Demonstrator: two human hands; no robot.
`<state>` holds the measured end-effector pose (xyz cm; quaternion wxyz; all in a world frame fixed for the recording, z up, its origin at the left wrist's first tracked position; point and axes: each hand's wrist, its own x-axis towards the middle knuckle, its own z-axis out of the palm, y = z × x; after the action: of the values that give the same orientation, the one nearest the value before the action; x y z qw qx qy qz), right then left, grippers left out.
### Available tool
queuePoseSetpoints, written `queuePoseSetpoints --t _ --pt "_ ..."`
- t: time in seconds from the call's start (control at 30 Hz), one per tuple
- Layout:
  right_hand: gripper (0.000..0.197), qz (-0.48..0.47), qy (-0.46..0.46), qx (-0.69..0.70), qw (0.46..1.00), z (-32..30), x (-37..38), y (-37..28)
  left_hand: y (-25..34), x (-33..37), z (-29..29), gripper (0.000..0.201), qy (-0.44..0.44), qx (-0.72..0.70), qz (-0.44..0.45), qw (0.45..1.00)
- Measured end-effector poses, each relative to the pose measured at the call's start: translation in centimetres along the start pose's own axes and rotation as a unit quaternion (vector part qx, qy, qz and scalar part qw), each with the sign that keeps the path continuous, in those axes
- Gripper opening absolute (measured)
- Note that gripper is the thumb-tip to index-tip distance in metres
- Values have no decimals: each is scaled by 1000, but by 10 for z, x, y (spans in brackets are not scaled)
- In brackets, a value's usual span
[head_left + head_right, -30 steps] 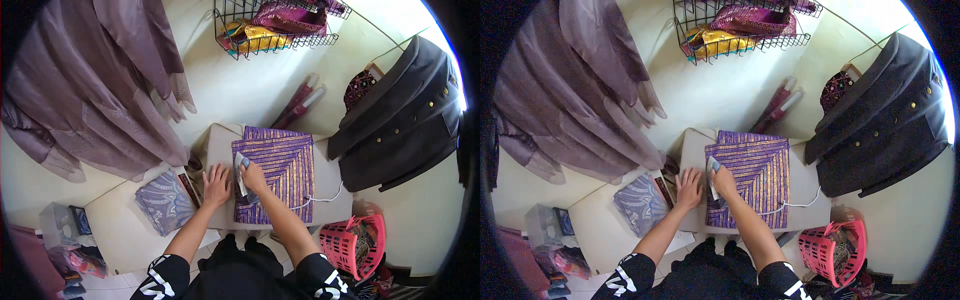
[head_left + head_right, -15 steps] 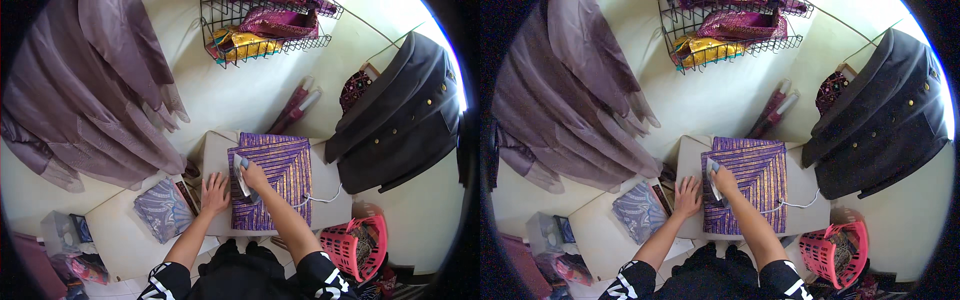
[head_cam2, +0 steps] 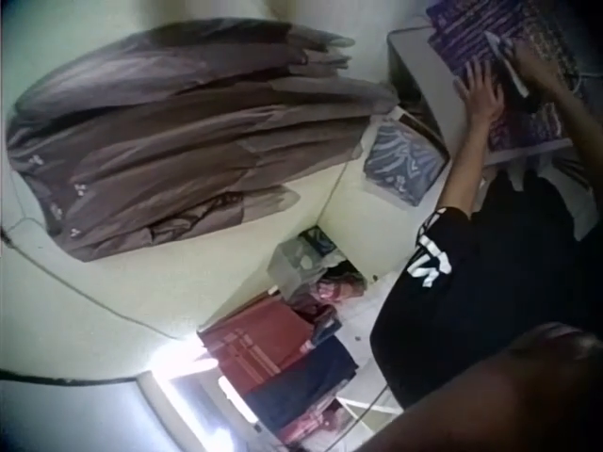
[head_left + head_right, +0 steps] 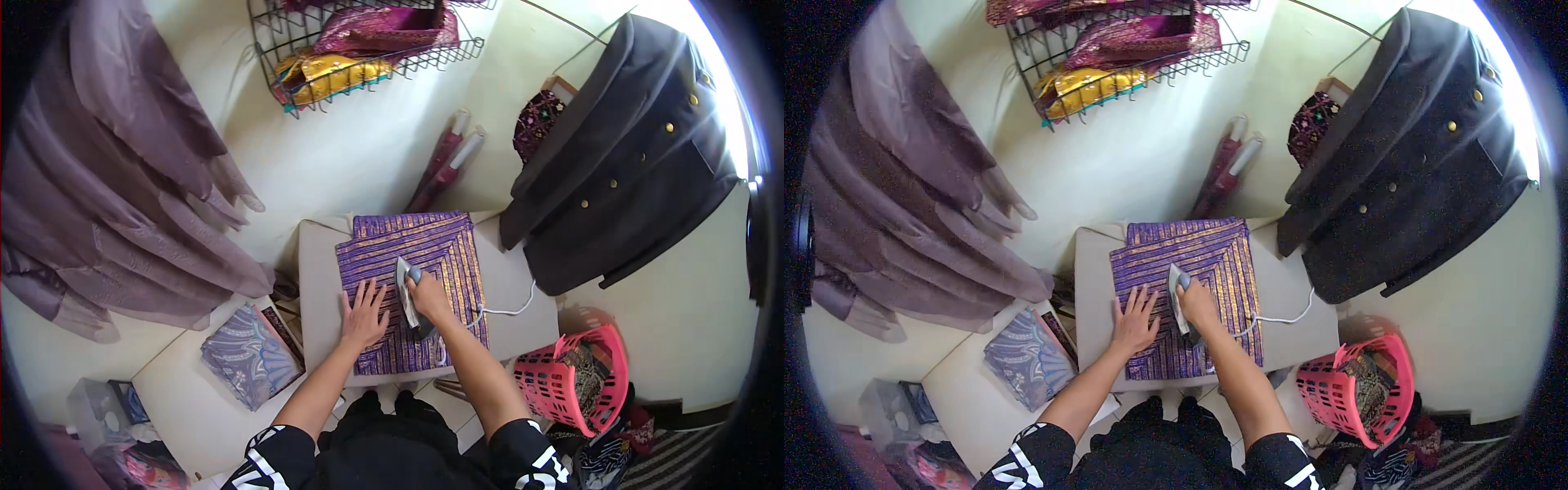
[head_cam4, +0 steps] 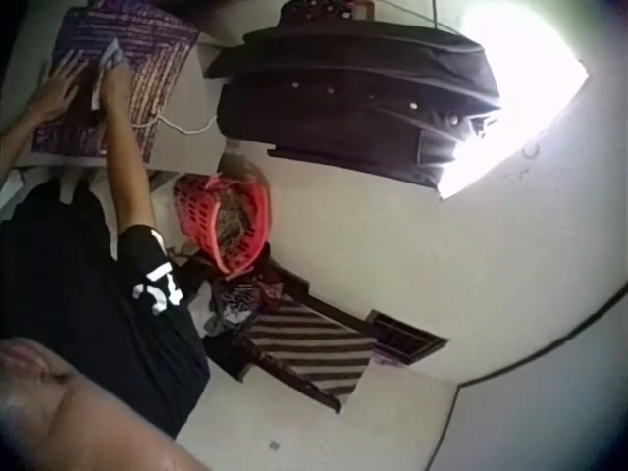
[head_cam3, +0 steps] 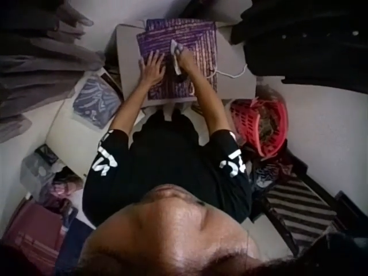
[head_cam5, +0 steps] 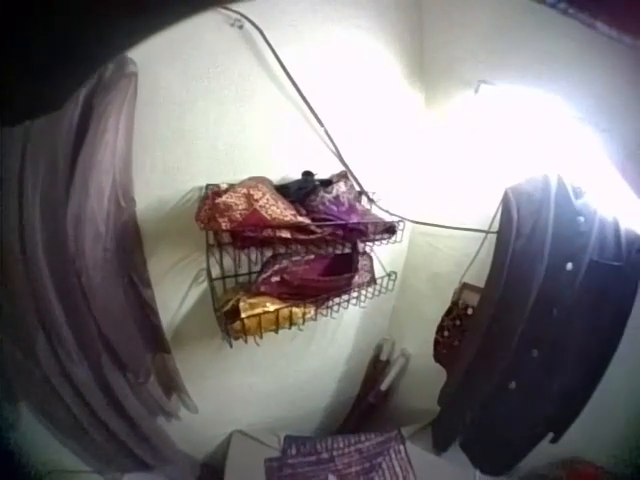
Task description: The person is ironing a purple piece of fabric or garment on a flat surface.
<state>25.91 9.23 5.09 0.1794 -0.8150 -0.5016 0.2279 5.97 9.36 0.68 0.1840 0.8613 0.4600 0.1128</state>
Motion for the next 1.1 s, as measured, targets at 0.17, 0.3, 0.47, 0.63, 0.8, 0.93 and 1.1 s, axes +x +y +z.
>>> queuePoseSetpoints --t 0.17,0.3,0.47,0.63,0.8,0.93,1.1 --pt "49 53 17 10 998 -32 5 13 -4 -2 6 67 -1 50 3 999" --pt "50 67 52 17 996 -42 12 34 0 -5 5 66 -21 75 -5 997" --pt "50 -6 80 89 993 -34 30 84 8 -9 6 66 -18 91 -20 996" --pt "53 86 11 364 927 -86 4 76 34 -8 11 68 21 43 -10 999" --pt "46 61 89 427 898 -134 0 140 96 19 21 66 27 17 47 998" --pt "37 15 160 514 842 -163 0 208 140 37 39 67 28 7 94 995" --pt "38 -11 206 541 816 -192 -1 252 183 52 56 67 19 1 107 994"
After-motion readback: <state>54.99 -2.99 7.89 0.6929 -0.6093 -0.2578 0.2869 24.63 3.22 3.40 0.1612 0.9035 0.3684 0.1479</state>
